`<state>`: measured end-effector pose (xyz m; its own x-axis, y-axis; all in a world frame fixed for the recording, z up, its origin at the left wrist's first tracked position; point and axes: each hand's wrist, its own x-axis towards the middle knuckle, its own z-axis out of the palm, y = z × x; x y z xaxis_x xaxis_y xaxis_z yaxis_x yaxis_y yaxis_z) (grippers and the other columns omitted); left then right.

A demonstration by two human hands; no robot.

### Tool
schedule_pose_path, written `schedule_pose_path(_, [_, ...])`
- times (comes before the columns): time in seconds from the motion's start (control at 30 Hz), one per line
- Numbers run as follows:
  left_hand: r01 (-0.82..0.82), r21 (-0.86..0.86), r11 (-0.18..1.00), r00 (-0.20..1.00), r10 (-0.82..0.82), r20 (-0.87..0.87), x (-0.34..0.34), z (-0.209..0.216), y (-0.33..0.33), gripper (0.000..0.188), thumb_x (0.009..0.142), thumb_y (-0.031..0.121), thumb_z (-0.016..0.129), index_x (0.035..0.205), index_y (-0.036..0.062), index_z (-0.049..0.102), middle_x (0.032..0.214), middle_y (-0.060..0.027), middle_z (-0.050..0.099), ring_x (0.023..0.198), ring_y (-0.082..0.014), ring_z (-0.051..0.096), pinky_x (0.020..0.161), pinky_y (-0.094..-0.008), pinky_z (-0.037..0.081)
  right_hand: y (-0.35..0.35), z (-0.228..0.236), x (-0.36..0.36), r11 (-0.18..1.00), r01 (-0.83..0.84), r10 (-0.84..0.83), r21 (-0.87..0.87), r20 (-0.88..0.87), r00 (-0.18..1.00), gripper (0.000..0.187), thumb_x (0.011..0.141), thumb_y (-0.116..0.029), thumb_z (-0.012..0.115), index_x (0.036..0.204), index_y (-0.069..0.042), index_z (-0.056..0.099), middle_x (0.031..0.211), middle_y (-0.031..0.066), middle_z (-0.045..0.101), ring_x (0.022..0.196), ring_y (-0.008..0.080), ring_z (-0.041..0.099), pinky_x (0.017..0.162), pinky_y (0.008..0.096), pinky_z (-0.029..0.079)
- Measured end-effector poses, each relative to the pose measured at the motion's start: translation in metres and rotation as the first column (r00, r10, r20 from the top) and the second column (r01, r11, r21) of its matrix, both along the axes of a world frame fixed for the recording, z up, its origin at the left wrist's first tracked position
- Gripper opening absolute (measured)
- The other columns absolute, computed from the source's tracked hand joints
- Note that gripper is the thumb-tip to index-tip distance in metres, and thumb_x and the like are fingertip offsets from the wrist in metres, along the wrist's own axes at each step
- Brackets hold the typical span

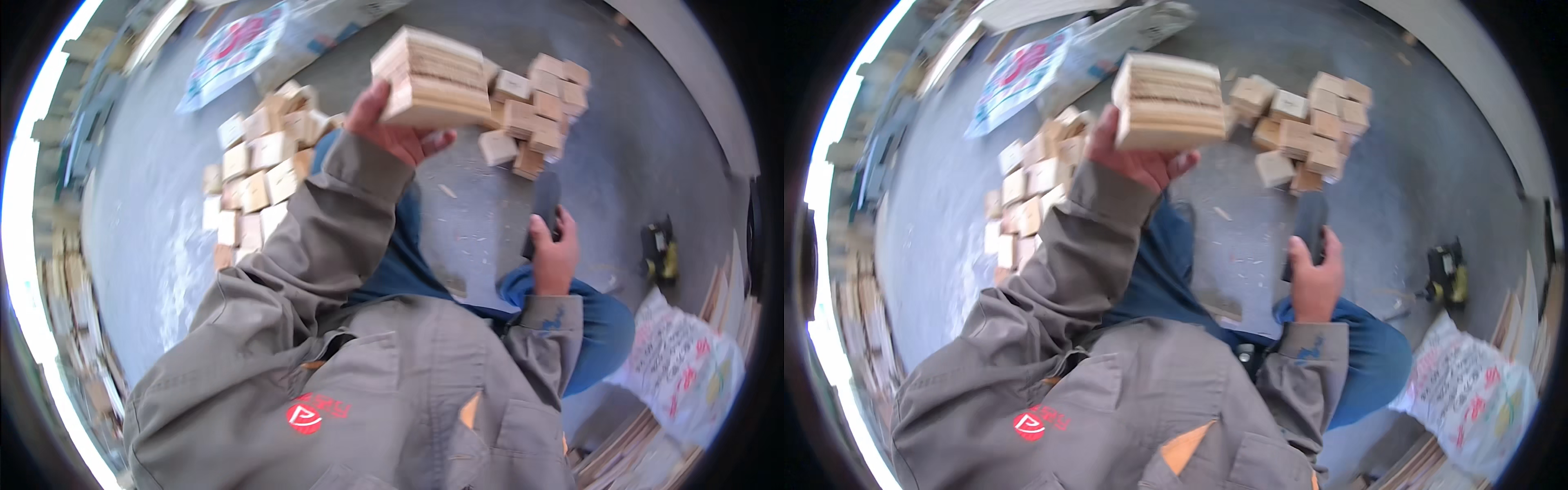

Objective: The person sits on the floor and repeatedly picks up small wooden blocks, stacks them into a pile, and occasionally uses a sanding block to smooth the edges. The person continues to gather and stack the blocks throughout the video.

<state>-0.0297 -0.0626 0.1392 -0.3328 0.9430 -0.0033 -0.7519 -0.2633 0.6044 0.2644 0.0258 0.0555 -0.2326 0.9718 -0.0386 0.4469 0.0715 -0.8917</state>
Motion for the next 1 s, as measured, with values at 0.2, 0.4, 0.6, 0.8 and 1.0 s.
schedule_pose_path(0.2, [-0.196, 0.008, 0.981, 0.97, 0.195, -0.143, -0.119, 0.056, -0.166, 0.077, 0.093, 0.054, 0.063, 0.153, 0.0127, 0.039, 0.152, -0.014, 0.048, 0.139, -0.0377, 0.047, 0.11, -0.0609, 0.041, -0.006, 0.005, -0.008, 0.985, -0.117, 0.091, -0.129, -0.193, 0.977, 0.054, 0.092, -0.019, 0.073, 0.137, 0.006, 0.054, 0.122, 0.0157, 0.065, 0.107, 0.0195, 0.062, 0.095, 0.0316, 0.049])
schedule_pose_path(0.4, [-0.674, -0.449, 0.587, 0.732, 0.613, -0.297, -0.118, 0.026, -0.36, 0.064, 0.091, 0.035, 0.073, 0.144, 0.0094, 0.048, 0.142, -0.0165, 0.055, 0.132, -0.0364, 0.053, 0.107, -0.0601, 0.046, -0.014, 0.003, -0.009, 0.967, -0.158, 0.13, -0.199, -0.143, 0.981, 0.054, 0.092, -0.014, 0.072, 0.138, 0.007, 0.053, 0.123, 0.0159, 0.065, 0.107, 0.0201, 0.062, 0.095, 0.0317, 0.049])
schedule_pose_path(0.6, [-0.533, -0.769, 0.353, 0.748, 0.622, -0.233, -0.055, -0.045, -0.486, 0.075, 0.082, 0.033, 0.077, 0.146, 0.0108, 0.047, 0.139, -0.0167, 0.057, 0.126, -0.0377, 0.057, 0.098, -0.0583, 0.052, -0.015, -0.008, 0.0, 0.965, -0.185, 0.182, -0.186, -0.031, 0.983, 0.051, 0.093, -0.014, 0.072, 0.136, 0.007, 0.054, 0.126, 0.0178, 0.064, 0.112, 0.0231, 0.062, 0.101, 0.034, 0.047])
schedule_pose_path(0.8, [-0.174, -0.927, 0.332, 0.901, 0.433, -0.014, 0.019, -0.12, -0.546, 0.056, 0.081, 0.031, 0.073, 0.133, 0.0131, 0.059, 0.121, -0.0103, 0.07, 0.109, -0.0292, 0.069, 0.091, -0.0532, 0.055, -0.016, -0.021, 0.002, 0.962, -0.227, 0.237, -0.149, 0.053, 0.97, 0.051, 0.092, -0.014, 0.073, 0.135, 0.008, 0.055, 0.123, 0.019, 0.067, 0.111, 0.0238, 0.063, 0.098, 0.035, 0.049])
schedule_pose_path(1.0, [0.003, -0.985, 0.173, 0.86, 0.502, 0.091, 0.055, -0.185, -0.552, 0.058, 0.082, 0.041, 0.077, 0.132, 0.0162, 0.061, 0.119, -0.0085, 0.072, 0.107, -0.0278, 0.069, 0.093, -0.0551, 0.053, -0.015, -0.037, 0.013, 0.954, -0.257, 0.278, -0.152, 0.137, 0.951, 0.053, 0.091, -0.018, 0.076, 0.135, 0.004, 0.057, 0.12, 0.0188, 0.068, 0.109, 0.0249, 0.064, 0.096, 0.0357, 0.051])
